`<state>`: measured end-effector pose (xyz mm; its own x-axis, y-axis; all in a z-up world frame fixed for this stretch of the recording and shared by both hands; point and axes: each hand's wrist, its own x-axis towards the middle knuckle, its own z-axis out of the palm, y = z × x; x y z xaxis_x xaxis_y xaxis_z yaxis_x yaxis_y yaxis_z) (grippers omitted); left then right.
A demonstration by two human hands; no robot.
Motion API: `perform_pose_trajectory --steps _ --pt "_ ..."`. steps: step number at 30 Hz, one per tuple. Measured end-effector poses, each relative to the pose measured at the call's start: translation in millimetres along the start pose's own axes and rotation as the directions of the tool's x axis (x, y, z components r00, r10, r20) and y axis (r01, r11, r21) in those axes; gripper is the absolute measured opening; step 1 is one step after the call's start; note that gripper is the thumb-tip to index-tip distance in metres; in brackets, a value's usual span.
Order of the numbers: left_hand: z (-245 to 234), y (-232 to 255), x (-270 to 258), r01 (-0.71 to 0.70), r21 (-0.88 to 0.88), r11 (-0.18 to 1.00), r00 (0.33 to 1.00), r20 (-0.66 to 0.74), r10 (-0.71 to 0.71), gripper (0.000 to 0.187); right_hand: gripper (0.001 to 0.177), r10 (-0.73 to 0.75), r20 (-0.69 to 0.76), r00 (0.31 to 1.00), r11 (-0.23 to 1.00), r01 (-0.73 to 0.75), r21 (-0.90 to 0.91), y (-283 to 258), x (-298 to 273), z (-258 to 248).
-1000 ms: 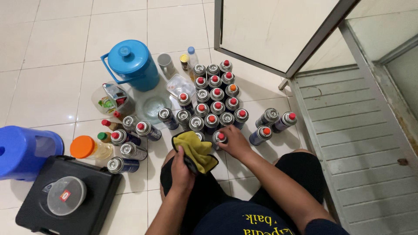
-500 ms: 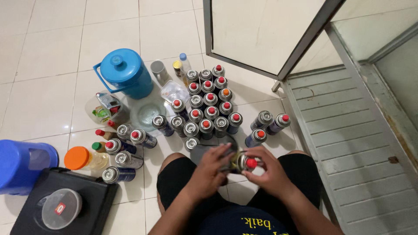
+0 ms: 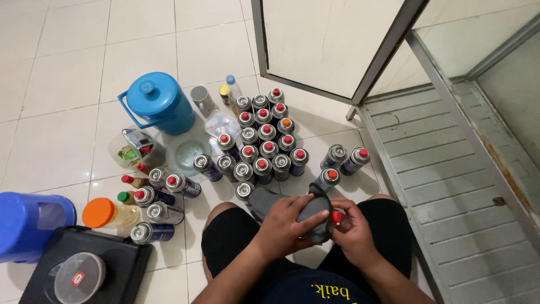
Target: The person sits on the floor and wipes several aerosol cans with a yellow cloth. They pick up each can, wipe it thoroughly, and place it back on the floor among the others.
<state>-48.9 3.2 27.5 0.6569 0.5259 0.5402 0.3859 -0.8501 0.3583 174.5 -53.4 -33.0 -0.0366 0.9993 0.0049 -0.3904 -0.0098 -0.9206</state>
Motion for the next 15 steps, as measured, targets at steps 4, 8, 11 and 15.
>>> perform_pose_trajectory --steps 4,8,11,15 --pt "-10 -1 1 0.069 -0.108 0.992 0.997 0.03 -0.066 0.088 0.05 -0.081 -0.005 0.997 0.996 0.081 -0.045 -8 -4 -2" --pt "-14 -17 -13 0.311 -0.335 0.889 0.939 0.255 -0.232 0.084 0.053 -0.014 0.097 0.995 0.998 0.02 -0.052 -26 -11 3" --pt "8 -44 -39 0.535 -0.47 0.702 0.794 0.564 -0.227 0.081 0.055 -0.014 0.323 0.946 0.972 0.089 -0.219 -45 -13 7" --pt "81 -71 -73 0.724 -0.637 0.266 0.631 0.767 0.118 0.093 0.058 -0.052 0.627 0.777 0.876 0.337 -0.345 -59 -8 15"
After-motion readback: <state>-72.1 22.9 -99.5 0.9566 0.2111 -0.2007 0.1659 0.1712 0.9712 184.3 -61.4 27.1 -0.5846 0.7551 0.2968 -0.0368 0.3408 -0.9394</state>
